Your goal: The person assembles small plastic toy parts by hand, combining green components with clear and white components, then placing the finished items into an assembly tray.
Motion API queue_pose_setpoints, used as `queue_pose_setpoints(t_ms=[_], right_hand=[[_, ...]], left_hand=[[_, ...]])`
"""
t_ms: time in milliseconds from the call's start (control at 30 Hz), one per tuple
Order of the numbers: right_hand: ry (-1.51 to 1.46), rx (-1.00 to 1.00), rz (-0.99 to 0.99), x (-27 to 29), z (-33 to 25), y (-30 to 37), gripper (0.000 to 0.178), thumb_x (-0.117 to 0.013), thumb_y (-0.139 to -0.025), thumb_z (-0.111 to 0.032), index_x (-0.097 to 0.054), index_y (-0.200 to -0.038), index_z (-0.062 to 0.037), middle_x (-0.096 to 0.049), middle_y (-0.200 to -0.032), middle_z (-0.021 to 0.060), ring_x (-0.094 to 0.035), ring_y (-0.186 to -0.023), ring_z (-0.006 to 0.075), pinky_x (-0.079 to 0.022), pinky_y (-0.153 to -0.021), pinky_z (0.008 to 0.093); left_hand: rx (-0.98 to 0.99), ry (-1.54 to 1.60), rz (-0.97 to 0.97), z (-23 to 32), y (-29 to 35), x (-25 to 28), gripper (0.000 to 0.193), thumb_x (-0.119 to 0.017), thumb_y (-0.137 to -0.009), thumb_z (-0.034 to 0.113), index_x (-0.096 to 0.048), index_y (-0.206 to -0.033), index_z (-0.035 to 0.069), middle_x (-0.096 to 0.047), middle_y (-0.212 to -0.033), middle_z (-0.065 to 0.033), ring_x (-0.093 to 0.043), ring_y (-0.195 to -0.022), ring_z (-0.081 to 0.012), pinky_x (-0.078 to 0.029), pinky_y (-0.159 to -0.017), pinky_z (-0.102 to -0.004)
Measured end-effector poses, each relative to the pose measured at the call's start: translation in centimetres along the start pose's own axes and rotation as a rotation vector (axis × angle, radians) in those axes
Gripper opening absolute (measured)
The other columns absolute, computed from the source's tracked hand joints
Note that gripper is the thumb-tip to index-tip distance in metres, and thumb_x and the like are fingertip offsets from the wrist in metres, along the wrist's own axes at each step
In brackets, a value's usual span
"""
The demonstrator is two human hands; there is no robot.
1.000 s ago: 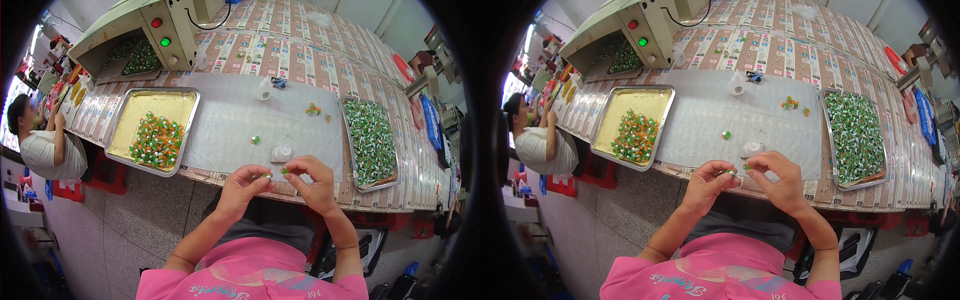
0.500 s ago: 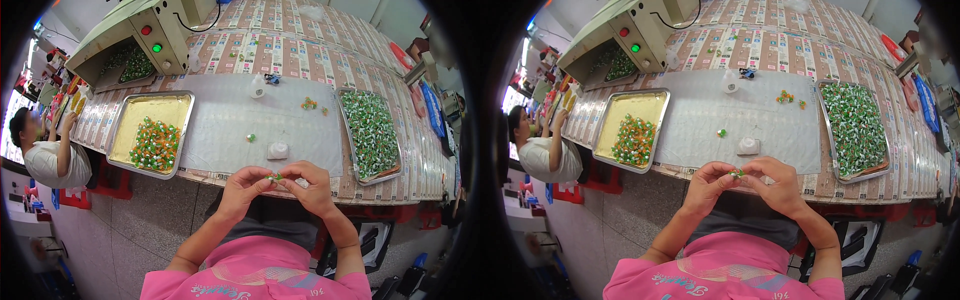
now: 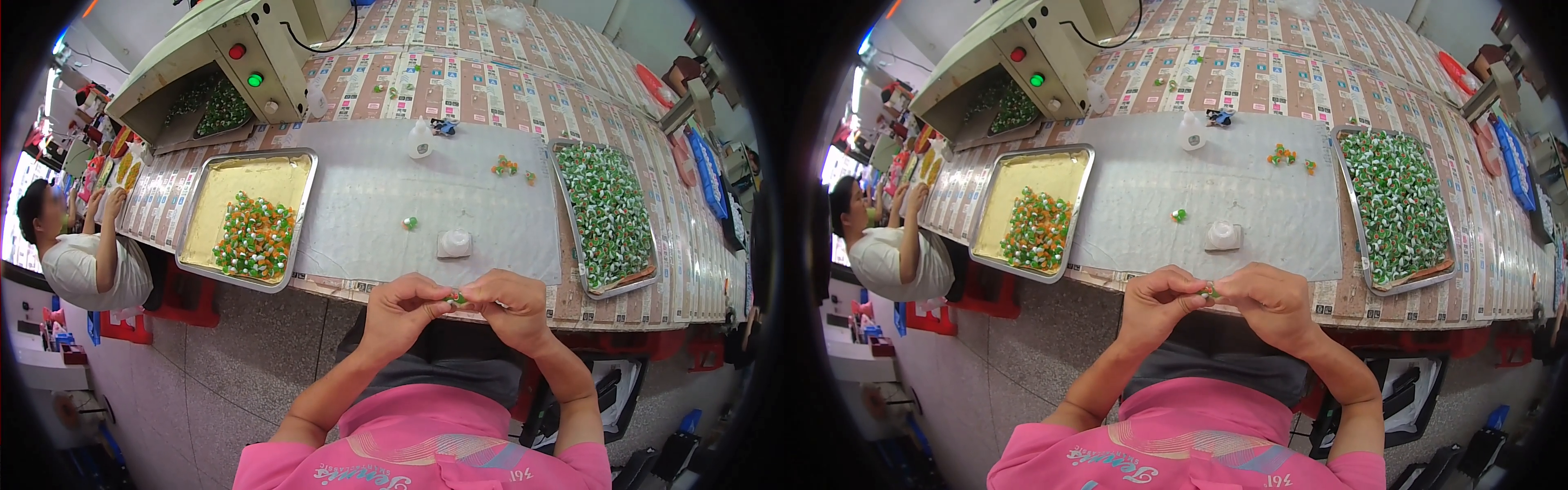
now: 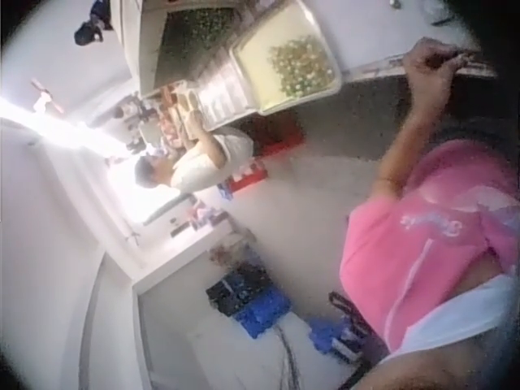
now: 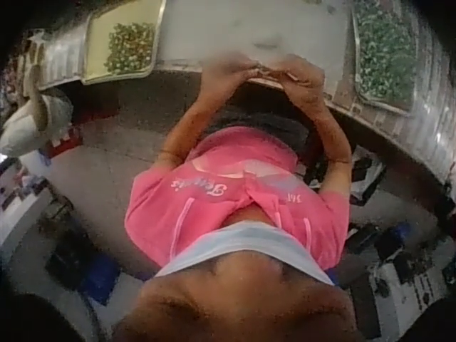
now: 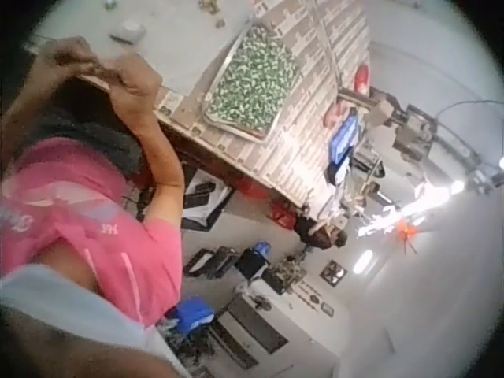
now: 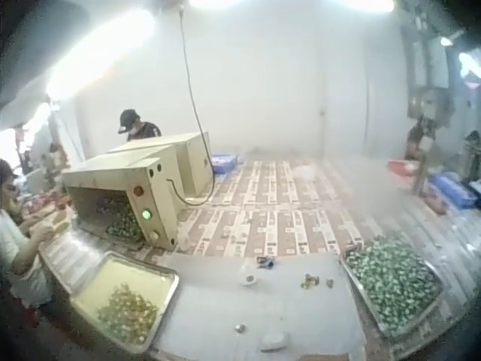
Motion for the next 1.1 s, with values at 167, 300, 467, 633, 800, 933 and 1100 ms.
queue_pose_setpoints(t_ms=[167, 300, 467, 633, 800, 933, 1100], right_hand=[[-0.052, 0.033, 0.019, 0.3, -0.1, 0.3, 0.025, -0.068, -0.077, 0.013, -0.070, -0.096, -0.0027, -0.071, -0.090, 0.0112, -0.071, -0.081, 0.0215, -0.056, -0.068, 0.0286], [0.013, 0.097, 0.028, 0.4, -1.2, 0.1, 0.022, -0.070, -0.077, 0.011, -0.070, -0.095, -0.0020, -0.070, -0.092, 0.0113, -0.070, -0.082, 0.0217, -0.055, -0.069, 0.0292], [0.065, 0.213, 0.040, 0.1, -2.2, 0.0, 0.021, -0.073, -0.076, 0.009, -0.069, -0.093, -0.0018, -0.068, -0.101, 0.0121, -0.067, -0.090, 0.0239, -0.054, -0.074, 0.0303], [0.114, 0.273, 0.032, -0.4, -2.5, -0.4, 0.022, -0.073, -0.075, 0.009, -0.068, -0.093, -0.0017, -0.067, -0.102, 0.0119, -0.066, -0.092, 0.0250, -0.054, -0.076, 0.0319], [0.149, 0.269, 0.040, -0.4, -2.6, -0.6, 0.022, -0.073, -0.074, 0.009, -0.068, -0.092, -0.0018, -0.067, -0.102, 0.0118, -0.066, -0.091, 0.0251, -0.053, -0.076, 0.0321], [0.151, 0.223, -0.011, 0.1, -3.3, -1.6, 0.022, -0.076, -0.074, 0.004, -0.069, -0.093, -0.0044, -0.068, -0.104, 0.0113, -0.066, -0.093, 0.0254, -0.053, -0.077, 0.0328], [0.323, 0.135, 0.191, 4.4, -0.4, -3.3, 0.021, -0.072, -0.078, 0.001, -0.068, -0.099, -0.0038, -0.068, -0.109, 0.0120, -0.066, -0.096, 0.0265, -0.052, -0.081, 0.0342]], left_hand=[[-0.009, -0.026, -0.036, 0.2, -0.3, -0.3, 0.016, -0.068, -0.083, -0.011, -0.070, -0.097, -0.003, -0.066, -0.095, -0.0087, -0.066, -0.090, -0.0146, -0.056, -0.083, -0.0265], [-0.019, -0.032, -0.082, 1.5, -0.4, -0.5, 0.019, -0.069, -0.084, -0.009, -0.069, -0.102, -0.003, -0.065, -0.102, -0.0089, -0.065, -0.095, -0.0145, -0.055, -0.087, -0.0267], [-0.124, -0.143, -0.103, 3.0, -0.7, -0.6, 0.024, -0.068, -0.082, -0.012, -0.067, -0.104, -0.003, -0.062, -0.110, -0.0123, -0.064, -0.101, -0.0185, -0.057, -0.088, -0.0293], [-0.232, -0.257, -0.151, 3.7, -0.5, -0.5, 0.026, -0.068, -0.081, -0.013, -0.067, -0.105, -0.002, -0.060, -0.112, -0.0147, -0.063, -0.104, -0.0199, -0.057, -0.087, -0.0289], [-0.287, -0.293, -0.160, 3.6, -0.8, -0.3, 0.027, -0.068, -0.081, -0.014, -0.067, -0.105, -0.002, -0.060, -0.111, -0.0148, -0.063, -0.102, -0.0201, -0.057, -0.086, -0.0287], [-0.288, -0.361, -0.108, 4.1, -0.9, -0.2, 0.023, -0.072, -0.079, -0.007, -0.069, -0.100, 0.000, -0.066, -0.102, -0.0114, -0.066, -0.095, -0.0200, -0.053, -0.081, -0.0287], [-0.440, -0.715, 0.199, 7.1, -0.3, 5.2, 0.024, -0.073, -0.076, -0.009, -0.068, -0.097, 0.001, -0.067, -0.100, -0.0108, -0.066, -0.091, -0.0183, -0.053, -0.078, -0.0278]])
Point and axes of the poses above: each hand's wrist, its own y-axis away from the middle knuckle, its own x-axis out of the back of the hand, z = x × y, the point moved 6 cm from there along -y, towards the middle knuckle
